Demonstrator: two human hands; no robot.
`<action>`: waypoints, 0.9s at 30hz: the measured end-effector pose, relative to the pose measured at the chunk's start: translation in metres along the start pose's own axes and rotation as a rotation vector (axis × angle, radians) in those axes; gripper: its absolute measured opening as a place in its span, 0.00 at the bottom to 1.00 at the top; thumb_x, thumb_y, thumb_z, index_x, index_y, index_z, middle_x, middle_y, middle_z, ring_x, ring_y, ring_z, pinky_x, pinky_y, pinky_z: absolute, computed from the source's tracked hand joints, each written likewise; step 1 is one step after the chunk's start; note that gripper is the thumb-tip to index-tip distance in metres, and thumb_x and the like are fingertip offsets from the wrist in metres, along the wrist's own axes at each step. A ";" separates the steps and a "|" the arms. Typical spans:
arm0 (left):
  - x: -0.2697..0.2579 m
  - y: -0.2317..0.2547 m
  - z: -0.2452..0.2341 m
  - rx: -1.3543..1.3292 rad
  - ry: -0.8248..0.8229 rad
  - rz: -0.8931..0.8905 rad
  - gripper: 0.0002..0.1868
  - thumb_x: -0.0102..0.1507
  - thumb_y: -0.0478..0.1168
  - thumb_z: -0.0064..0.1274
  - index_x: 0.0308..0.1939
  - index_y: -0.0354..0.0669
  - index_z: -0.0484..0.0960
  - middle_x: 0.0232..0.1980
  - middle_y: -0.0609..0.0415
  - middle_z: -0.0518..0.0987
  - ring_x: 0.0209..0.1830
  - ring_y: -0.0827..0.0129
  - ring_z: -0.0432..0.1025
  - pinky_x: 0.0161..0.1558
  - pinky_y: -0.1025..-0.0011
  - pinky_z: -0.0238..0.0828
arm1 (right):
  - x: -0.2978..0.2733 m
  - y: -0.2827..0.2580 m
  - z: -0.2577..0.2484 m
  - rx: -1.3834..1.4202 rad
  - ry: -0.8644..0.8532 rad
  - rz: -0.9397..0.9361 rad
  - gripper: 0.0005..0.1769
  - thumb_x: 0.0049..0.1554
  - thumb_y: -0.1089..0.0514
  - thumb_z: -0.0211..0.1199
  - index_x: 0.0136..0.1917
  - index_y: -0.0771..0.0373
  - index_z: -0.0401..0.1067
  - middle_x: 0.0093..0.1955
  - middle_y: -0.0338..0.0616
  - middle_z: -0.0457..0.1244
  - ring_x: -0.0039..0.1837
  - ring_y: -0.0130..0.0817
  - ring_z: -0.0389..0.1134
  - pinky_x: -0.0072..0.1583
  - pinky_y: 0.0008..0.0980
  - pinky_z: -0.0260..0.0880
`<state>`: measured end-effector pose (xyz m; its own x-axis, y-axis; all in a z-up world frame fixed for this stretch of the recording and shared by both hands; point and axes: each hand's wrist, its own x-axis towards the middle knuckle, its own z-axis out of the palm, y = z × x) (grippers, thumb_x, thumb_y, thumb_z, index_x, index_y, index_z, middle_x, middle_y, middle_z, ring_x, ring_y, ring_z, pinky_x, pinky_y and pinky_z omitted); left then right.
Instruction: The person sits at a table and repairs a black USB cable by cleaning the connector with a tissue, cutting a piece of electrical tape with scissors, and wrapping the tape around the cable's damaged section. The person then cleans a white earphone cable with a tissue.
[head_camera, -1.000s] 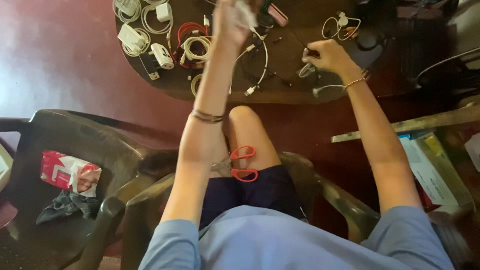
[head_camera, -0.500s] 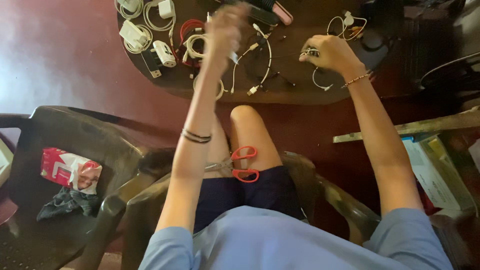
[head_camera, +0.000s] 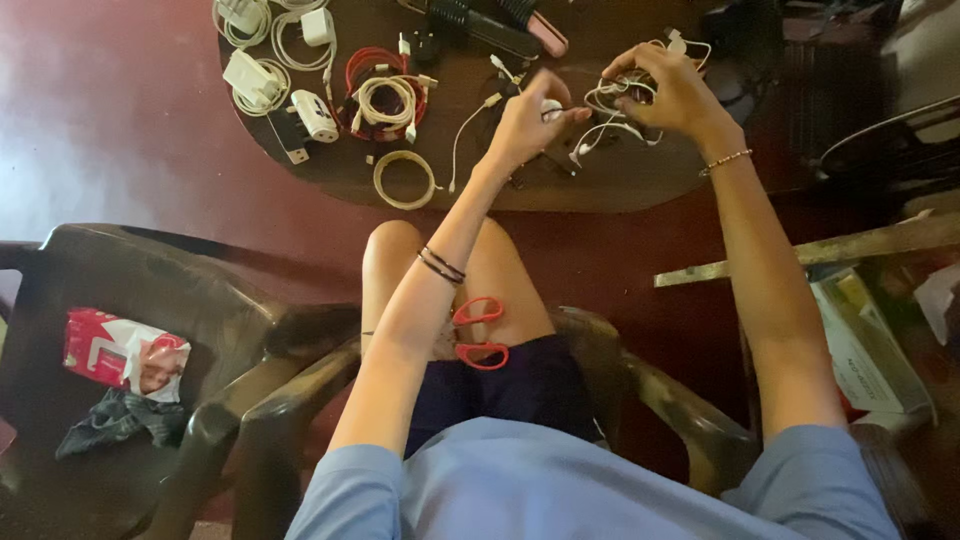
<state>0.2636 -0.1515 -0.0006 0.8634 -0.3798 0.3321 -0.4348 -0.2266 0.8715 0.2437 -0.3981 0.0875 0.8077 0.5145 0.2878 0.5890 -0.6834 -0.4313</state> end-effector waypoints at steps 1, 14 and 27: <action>0.001 0.006 -0.002 0.019 -0.022 -0.105 0.31 0.61 0.55 0.67 0.59 0.43 0.72 0.30 0.47 0.80 0.29 0.65 0.74 0.35 0.66 0.73 | -0.001 0.001 0.000 0.079 -0.007 0.021 0.18 0.57 0.64 0.70 0.61 0.62 0.75 0.58 0.43 0.68 0.61 0.36 0.70 0.65 0.33 0.72; 0.031 0.003 -0.034 0.216 0.276 0.118 0.18 0.63 0.54 0.63 0.33 0.44 0.85 0.28 0.53 0.84 0.25 0.67 0.77 0.30 0.68 0.71 | -0.016 0.036 0.017 0.100 -0.056 0.152 0.34 0.60 0.32 0.67 0.62 0.63 0.76 0.48 0.42 0.64 0.46 0.30 0.63 0.47 0.30 0.63; 0.005 0.020 -0.019 0.180 0.288 -0.128 0.16 0.65 0.51 0.59 0.33 0.42 0.83 0.24 0.51 0.81 0.23 0.64 0.75 0.28 0.68 0.70 | -0.016 0.038 0.039 -0.205 0.231 0.041 0.18 0.73 0.46 0.63 0.55 0.63 0.79 0.53 0.44 0.66 0.45 0.28 0.67 0.43 0.27 0.69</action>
<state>0.2641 -0.1404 0.0251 0.9391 -0.0755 0.3352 -0.3348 -0.4197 0.8437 0.2522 -0.4118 0.0330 0.8016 0.3685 0.4708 0.5292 -0.8037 -0.2720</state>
